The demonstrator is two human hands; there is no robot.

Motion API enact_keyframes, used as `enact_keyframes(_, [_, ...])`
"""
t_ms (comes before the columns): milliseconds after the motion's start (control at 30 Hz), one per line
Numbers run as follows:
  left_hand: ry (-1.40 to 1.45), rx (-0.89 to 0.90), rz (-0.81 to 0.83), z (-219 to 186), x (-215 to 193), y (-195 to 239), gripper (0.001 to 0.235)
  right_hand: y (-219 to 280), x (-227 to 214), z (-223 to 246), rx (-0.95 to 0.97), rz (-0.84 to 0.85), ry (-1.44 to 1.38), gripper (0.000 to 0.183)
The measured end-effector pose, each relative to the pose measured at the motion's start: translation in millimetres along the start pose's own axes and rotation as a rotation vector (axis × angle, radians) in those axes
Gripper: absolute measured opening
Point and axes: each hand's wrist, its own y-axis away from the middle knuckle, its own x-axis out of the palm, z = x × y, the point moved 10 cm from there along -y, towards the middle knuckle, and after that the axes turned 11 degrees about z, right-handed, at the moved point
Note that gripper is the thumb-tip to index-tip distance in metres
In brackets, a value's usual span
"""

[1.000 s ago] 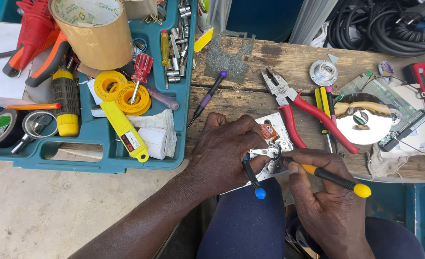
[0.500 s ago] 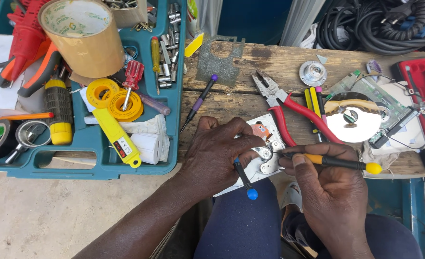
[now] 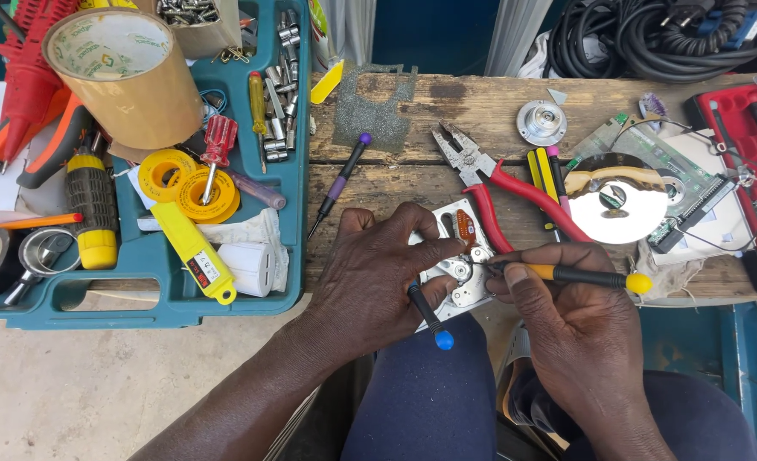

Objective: Disassembling a small electronic motor assembly using pliers and a screwdriver on a workbench

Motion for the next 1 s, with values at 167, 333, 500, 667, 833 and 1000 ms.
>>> enact_keyframes(167, [0.031, -0.027, -0.027, 0.7, 2.7, -1.6, 0.034, -1.3, -5.3, 0.1, 0.096, -0.022, 0.104, 0.011])
enact_keyframes(333, [0.074, -0.011, -0.064, 1.2, 2.7, 0.8, 0.026, -3.9, -5.2, -11.9, 0.003, 0.024, -0.104, 0.014])
enact_keyframes(500, [0.089, -0.007, -0.055, 1.6, 3.6, -0.1, 0.022, -2.1, -3.8, -8.6, -0.017, 0.021, -0.1, 0.014])
enact_keyframes(667, [0.057, -0.006, -0.058, 5.1, 7.3, 0.3, 0.026, -2.2, -1.5, -8.9, -0.012, 0.017, -0.09, 0.012])
enact_keyframes(833, [0.071, -0.019, -0.064, 8.6, 7.1, 1.2, 0.024, -1.6, 3.6, -5.6, -0.028, 0.03, -0.121, 0.012])
enact_keyframes(1000, [0.066, -0.023, -0.043, 10.5, 10.4, 1.0, 0.025, -3.4, 3.6, -12.7, 0.052, 0.032, -0.053, 0.009])
